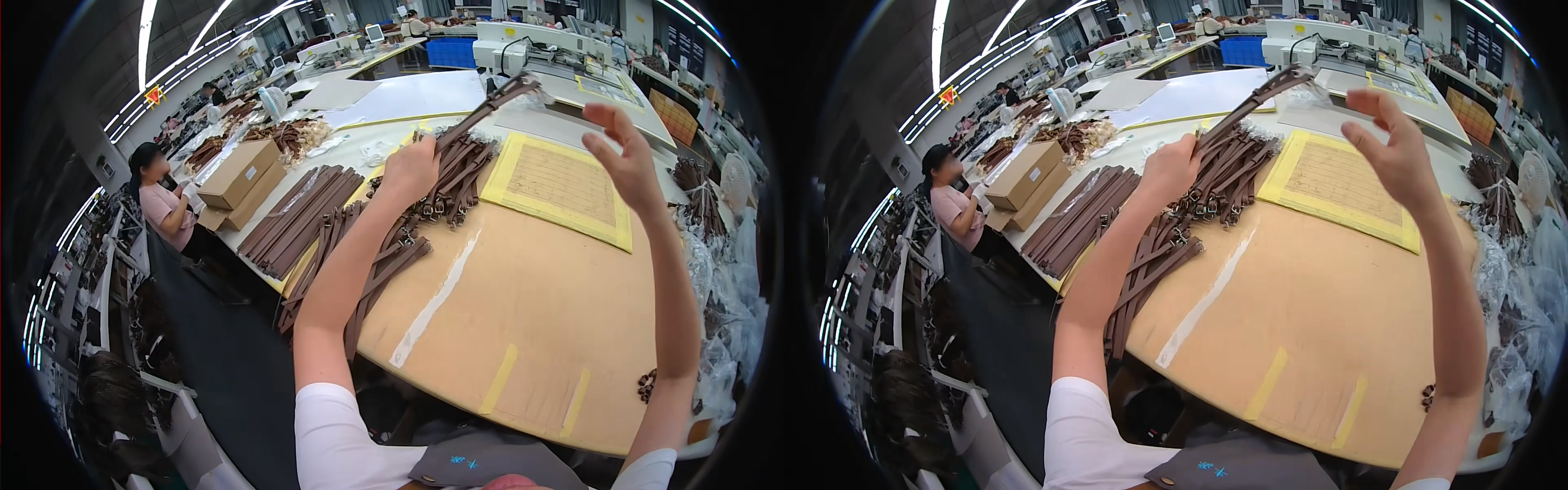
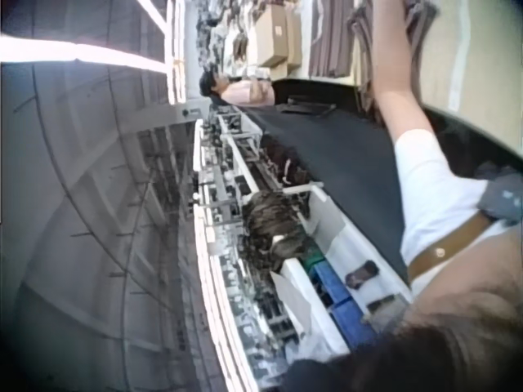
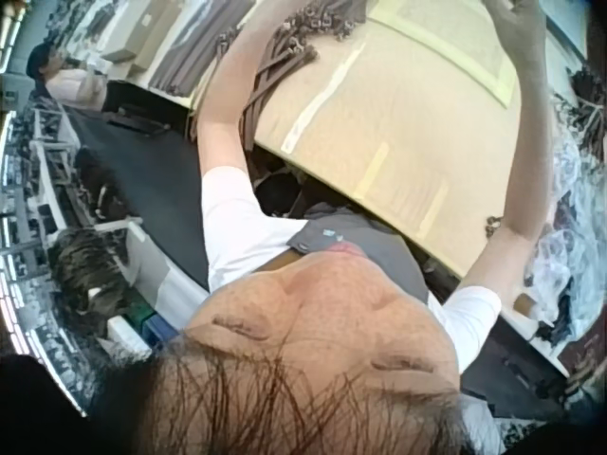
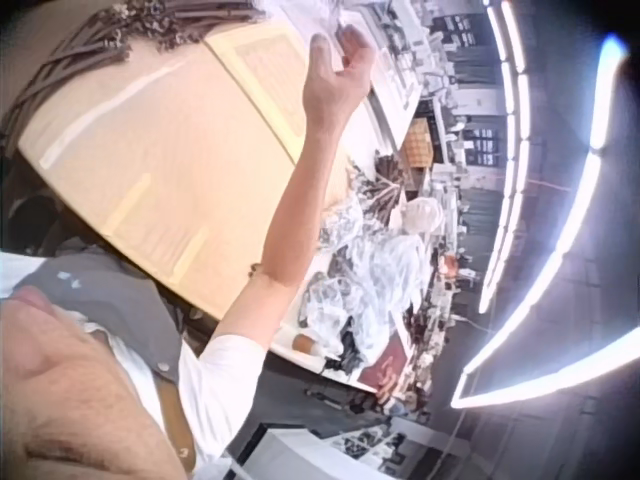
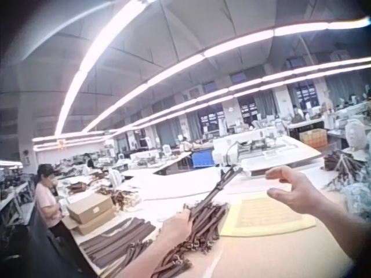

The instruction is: Assemble metal buckles and loops onto leather straps on a workshop table.

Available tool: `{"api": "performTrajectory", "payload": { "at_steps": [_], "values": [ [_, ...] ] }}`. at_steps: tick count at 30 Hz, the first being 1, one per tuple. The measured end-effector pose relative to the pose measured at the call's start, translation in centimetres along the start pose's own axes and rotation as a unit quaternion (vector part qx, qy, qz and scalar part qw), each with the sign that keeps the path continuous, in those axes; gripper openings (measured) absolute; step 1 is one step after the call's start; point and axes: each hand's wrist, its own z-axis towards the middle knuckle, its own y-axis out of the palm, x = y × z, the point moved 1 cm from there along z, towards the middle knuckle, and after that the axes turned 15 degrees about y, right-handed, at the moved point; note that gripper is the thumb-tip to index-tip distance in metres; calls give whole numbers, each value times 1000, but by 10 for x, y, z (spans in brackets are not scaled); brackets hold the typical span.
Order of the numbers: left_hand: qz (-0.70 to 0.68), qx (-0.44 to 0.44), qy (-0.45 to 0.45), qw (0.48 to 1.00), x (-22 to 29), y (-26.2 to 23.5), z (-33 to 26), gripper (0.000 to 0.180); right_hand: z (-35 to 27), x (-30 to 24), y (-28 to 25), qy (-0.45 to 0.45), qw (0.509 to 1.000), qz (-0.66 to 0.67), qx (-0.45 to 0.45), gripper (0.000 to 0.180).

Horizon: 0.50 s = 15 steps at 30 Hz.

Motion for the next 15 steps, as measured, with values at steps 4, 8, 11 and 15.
{"api": "performTrajectory", "payload": {
  "at_steps": [4, 8, 11, 15],
  "values": [
    [79, -90, -94, 988, -78, 105, 7, 17, -84, -4, 40, 26, 983, -38, -176, 34],
    [140, -187, -149, 961, -88, 179, -18, 29, -170, 61, 46, 224, 935, -68, -265, 29],
    [147, -123, -120, 974, -88, 180, -32, 32, -222, 99, 44, 372, 892, 15, -256, 24],
    [75, -76, -111, 988, -53, 151, -32, 52, -280, 135, 46, 400, 877, 187, -189, 19]
  ]
}}
